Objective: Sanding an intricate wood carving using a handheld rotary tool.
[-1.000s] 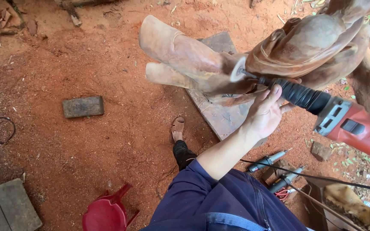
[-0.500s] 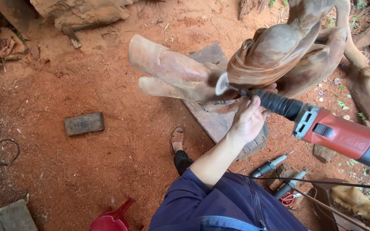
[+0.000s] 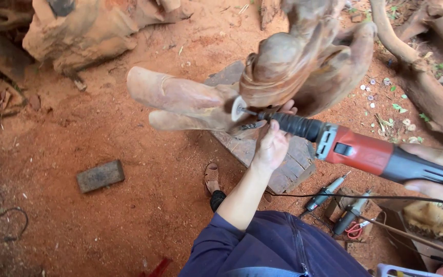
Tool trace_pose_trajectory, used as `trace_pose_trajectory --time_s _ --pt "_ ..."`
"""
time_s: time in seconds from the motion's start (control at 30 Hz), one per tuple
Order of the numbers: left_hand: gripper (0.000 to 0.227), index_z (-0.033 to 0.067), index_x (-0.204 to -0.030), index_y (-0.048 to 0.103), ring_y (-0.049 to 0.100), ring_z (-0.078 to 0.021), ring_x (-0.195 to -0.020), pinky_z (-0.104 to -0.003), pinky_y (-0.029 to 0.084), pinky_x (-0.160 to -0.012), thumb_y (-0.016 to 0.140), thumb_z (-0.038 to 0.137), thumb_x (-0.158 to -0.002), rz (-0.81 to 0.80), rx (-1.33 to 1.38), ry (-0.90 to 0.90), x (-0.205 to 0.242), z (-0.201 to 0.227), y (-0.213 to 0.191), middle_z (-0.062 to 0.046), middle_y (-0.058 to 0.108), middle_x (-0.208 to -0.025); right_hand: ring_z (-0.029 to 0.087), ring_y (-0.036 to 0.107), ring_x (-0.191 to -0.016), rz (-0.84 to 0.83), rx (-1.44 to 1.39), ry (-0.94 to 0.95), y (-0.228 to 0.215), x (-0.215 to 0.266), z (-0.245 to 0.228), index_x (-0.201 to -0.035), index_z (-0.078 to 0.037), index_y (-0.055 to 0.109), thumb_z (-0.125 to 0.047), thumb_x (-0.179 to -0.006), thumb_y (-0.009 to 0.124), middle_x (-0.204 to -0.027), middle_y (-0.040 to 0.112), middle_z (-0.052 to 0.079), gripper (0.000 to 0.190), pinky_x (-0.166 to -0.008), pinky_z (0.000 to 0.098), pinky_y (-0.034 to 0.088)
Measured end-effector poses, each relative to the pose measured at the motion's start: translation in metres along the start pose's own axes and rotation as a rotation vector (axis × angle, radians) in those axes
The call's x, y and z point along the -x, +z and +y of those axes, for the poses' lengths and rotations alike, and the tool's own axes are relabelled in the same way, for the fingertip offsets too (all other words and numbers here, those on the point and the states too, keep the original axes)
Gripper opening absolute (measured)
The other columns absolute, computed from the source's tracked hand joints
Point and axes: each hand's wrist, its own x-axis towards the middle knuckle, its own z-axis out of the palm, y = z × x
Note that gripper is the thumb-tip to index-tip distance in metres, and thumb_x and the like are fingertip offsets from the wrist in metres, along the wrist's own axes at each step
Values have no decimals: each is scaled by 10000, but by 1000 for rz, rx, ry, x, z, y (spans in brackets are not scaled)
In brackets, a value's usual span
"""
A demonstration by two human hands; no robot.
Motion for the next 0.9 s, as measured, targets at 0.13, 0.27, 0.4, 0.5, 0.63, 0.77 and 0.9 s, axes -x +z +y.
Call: trace_pose_trajectory --time_s 0.13,0.27,0.4,0.5,0.63,0.77,0.9 --pt "535 127 -1493 560 573 -204 -1242 -349 473 -1040 680 376 -1035 77 -20 -99 32 -8 -8 -58 669 -1287 157 760 -1085 58 -119 25 26 25 -6 -1337 -206 710 -238 -531 912 -1254 774 41 832 -1118 277 499" --pt "531 114 -1326 673 568 -240 -1247 -440 481 -1065 712 443 -911 384 -308 -269 66 -30 -18 -87 647 -1357 63 679 -1136 -181 -391 207 120 85 37 -1504 -321 523 -359 -494 1028 -1402 683 -101 1130 -1073 249 423" --pt "469 -13 -1264 679 634 -229 -1259 -347 488 -1145 749 244 -878 395 -777 -319 47 -47 3 -140 660 -1361 137 250 -1539 -214 -824 97 240 127 25 -1630 -137 147 -343 -667 969 -1723 191 42 1283 -1248 350 119" --pt "305 54 -1021 743 662 -214 -1043 -342 523 -993 703 341 -929 64 -1230 -184 5 -44 34 -71 711 -1091 189 723 -1018 -83 -1056 204 288 109 19 -1633 -105 204 -346 -571 968 -1452 543 88 1330 -937 327 552" --pt "410 102 -1028 727 658 -271 -1176 -430 501 -1027 597 482 -941 -273 -1532 -105 -41 -10 90 -127 698 -1230 274 779 -718 35 -1420 86 287 65 -11 -1418 -17 449 -87 -603 910 -876 722 173 939 -582 404 662" --pt "275 59 -1028 696 664 -307 -1088 -479 495 -1026 638 316 -947 -73 -1882 687 -74 56 148 -132 709 -1104 325 689 -618 63 -1864 -249 280 53 -28 -1337 165 473 -238 -795 893 -1081 701 263 795 -505 411 560" --pt "770 78 -1495 431 560 -386 -1367 -543 377 -1131 697 562 -957 393 -2264 1017 -129 93 135 -169 481 -1535 346 695 -649 96 -1907 -155 281 71 -5 -1356 119 461 -196 -788 889 -1179 691 242 778 -536 436 579"
